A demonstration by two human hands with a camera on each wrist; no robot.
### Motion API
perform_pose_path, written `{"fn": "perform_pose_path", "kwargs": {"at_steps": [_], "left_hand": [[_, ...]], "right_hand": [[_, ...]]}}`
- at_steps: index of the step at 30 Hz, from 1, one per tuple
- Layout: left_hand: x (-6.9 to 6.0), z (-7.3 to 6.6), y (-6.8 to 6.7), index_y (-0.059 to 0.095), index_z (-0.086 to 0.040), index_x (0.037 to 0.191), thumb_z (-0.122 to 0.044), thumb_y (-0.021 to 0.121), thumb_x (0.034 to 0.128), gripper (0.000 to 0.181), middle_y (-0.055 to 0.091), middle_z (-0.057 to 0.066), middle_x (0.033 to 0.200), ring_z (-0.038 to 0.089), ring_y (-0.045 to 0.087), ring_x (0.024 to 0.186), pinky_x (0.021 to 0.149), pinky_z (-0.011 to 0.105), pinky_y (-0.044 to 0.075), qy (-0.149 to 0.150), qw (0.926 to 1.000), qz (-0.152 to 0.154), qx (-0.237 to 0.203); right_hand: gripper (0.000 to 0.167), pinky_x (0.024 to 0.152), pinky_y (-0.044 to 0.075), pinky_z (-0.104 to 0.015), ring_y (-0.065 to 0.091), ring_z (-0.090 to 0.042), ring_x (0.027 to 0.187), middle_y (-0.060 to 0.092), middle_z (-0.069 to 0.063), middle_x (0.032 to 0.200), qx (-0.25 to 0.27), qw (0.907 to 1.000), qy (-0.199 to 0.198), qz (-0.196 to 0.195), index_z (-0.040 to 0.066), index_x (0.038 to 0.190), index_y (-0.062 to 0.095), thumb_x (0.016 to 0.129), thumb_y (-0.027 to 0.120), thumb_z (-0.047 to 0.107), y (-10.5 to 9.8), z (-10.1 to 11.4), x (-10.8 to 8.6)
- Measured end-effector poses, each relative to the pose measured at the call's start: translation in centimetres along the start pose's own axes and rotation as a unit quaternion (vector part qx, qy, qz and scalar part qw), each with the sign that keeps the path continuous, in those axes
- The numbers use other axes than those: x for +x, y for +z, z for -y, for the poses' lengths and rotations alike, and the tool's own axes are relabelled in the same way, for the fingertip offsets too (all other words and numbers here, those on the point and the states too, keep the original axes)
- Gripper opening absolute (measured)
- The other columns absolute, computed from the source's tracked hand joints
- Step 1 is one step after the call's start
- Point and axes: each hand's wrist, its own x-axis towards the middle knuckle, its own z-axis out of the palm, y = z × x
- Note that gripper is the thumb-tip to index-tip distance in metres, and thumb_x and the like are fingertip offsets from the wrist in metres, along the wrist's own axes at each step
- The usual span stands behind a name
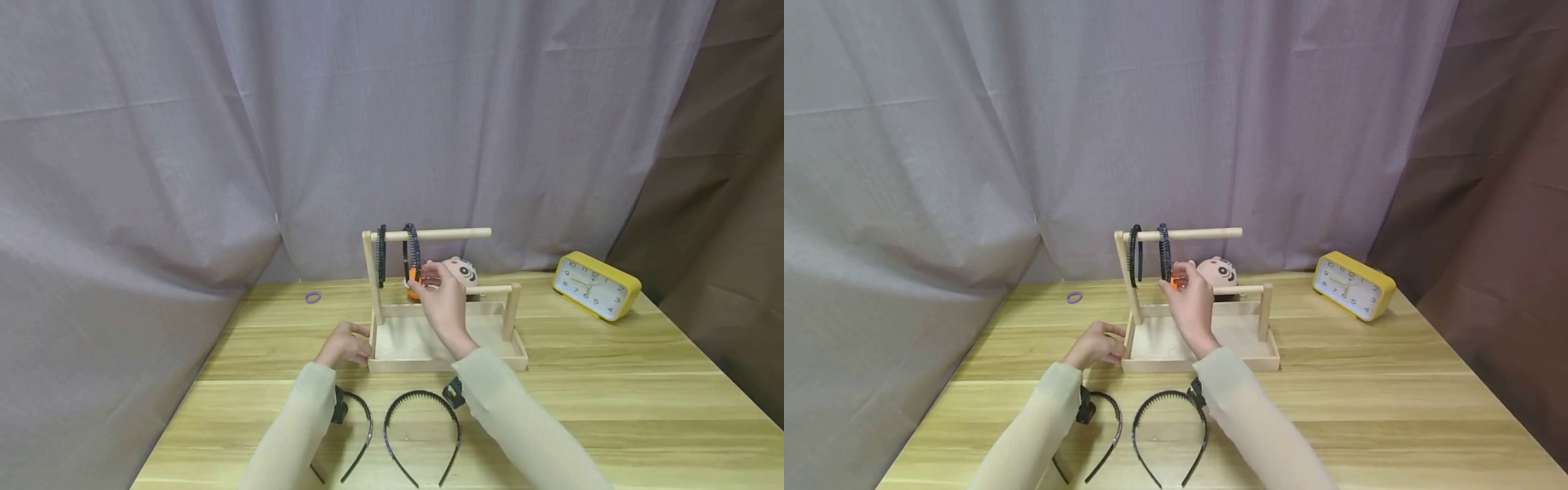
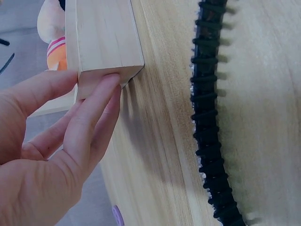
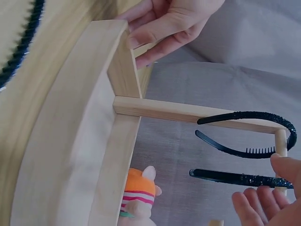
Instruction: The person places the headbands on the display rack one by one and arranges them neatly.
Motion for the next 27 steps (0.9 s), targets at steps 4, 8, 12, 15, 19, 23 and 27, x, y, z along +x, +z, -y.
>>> {"fn": "perform_pose_path", "kwargs": {"at_steps": [4, 8, 12, 15, 19, 23, 27], "left_hand": [[0.0, 0.1, 0.0, 0.052, 0.014, 0.126, 0.015, 0.064, 0.0764, 0.051, 0.067, 0.029, 0.093, 0.038, 0.071, 0.081, 0.072, 0.037, 0.064, -0.001, 1.0000, 0.002, -0.002], [0.2, 0.2, -0.1, 0.053, 0.013, 0.125, 0.014, 0.065, 0.0771, 0.050, 0.068, 0.029, 0.092, 0.037, 0.071, 0.080, 0.071, 0.037, 0.064, -0.001, 1.0000, -0.002, -0.001], [0.3, 0.4, -0.1, 0.054, 0.012, 0.125, 0.012, 0.065, 0.0766, 0.049, 0.069, 0.027, 0.092, 0.036, 0.072, 0.079, 0.072, 0.037, 0.064, 0.000, 1.0000, -0.002, 0.005], [0.3, 0.4, -0.1, 0.055, 0.013, 0.125, 0.013, 0.065, 0.0755, 0.050, 0.069, 0.027, 0.091, 0.035, 0.072, 0.078, 0.072, 0.037, 0.064, -0.001, 1.0000, -0.003, 0.003], [0.2, 0.3, -0.1, 0.054, 0.013, 0.124, 0.014, 0.064, 0.0748, 0.050, 0.069, 0.028, 0.090, 0.035, 0.072, 0.077, 0.071, 0.037, 0.064, 0.001, 1.0000, -0.004, 0.000], [0.2, 0.0, -0.1, 0.054, 0.014, 0.125, 0.015, 0.063, 0.0743, 0.052, 0.069, 0.028, 0.089, 0.037, 0.072, 0.079, 0.071, 0.036, 0.064, -0.001, 1.0000, -0.003, -0.004], [0.2, 0.1, -0.1, 0.054, 0.014, 0.125, 0.016, 0.062, 0.0728, 0.053, 0.069, 0.026, 0.086, 0.036, 0.071, 0.076, 0.069, 0.035, 0.064, -0.002, 1.0000, -0.005, -0.007]], "right_hand": [[0.041, 0.086, 0.061, -0.032, 0.067, -0.032, 0.100, 0.067, -0.020, 0.110, 0.005, 0.9992, 0.026, 0.031, -0.004, 0.115, 0.059, 0.082, 0.078, 0.010, -1.4, -0.3, -0.8], [0.044, 0.089, 0.060, -0.033, 0.067, -0.033, 0.102, 0.066, -0.021, 0.114, 0.005, 0.9973, 0.048, 0.056, -0.003, 0.118, 0.057, 0.082, 0.077, 0.011, -2.9, -0.6, -1.5], [0.043, 0.091, 0.059, -0.037, 0.066, -0.033, 0.102, 0.066, -0.021, 0.113, -0.014, 0.9955, 0.061, 0.070, -0.003, 0.117, 0.058, 0.082, 0.078, 0.012, -4.0, -1.1, -2.5], [0.046, 0.090, 0.059, -0.040, 0.067, -0.032, 0.101, 0.067, -0.021, 0.111, -0.046, 0.9919, 0.073, 0.092, -0.002, 0.119, 0.058, 0.081, 0.079, 0.014, -4.4, -1.2, -3.6], [0.049, 0.087, 0.059, -0.041, 0.067, -0.030, 0.100, 0.068, -0.017, 0.110, -0.092, 0.9819, 0.094, 0.137, 0.000, 0.120, 0.058, 0.080, 0.079, 0.019, -4.9, -1.3, -5.4], [0.051, 0.084, 0.059, -0.041, 0.066, -0.027, 0.097, 0.068, -0.013, 0.107, -0.127, 0.9694, 0.111, 0.179, -0.001, 0.119, 0.058, 0.079, 0.080, 0.020, -5.6, -1.7, -7.3], [0.054, 0.081, 0.059, -0.041, 0.065, -0.024, 0.094, 0.067, -0.012, 0.104, -0.171, 0.9493, 0.129, 0.230, -0.003, 0.119, 0.058, 0.077, 0.081, 0.021, -6.6, -2.4, -9.4]]}}
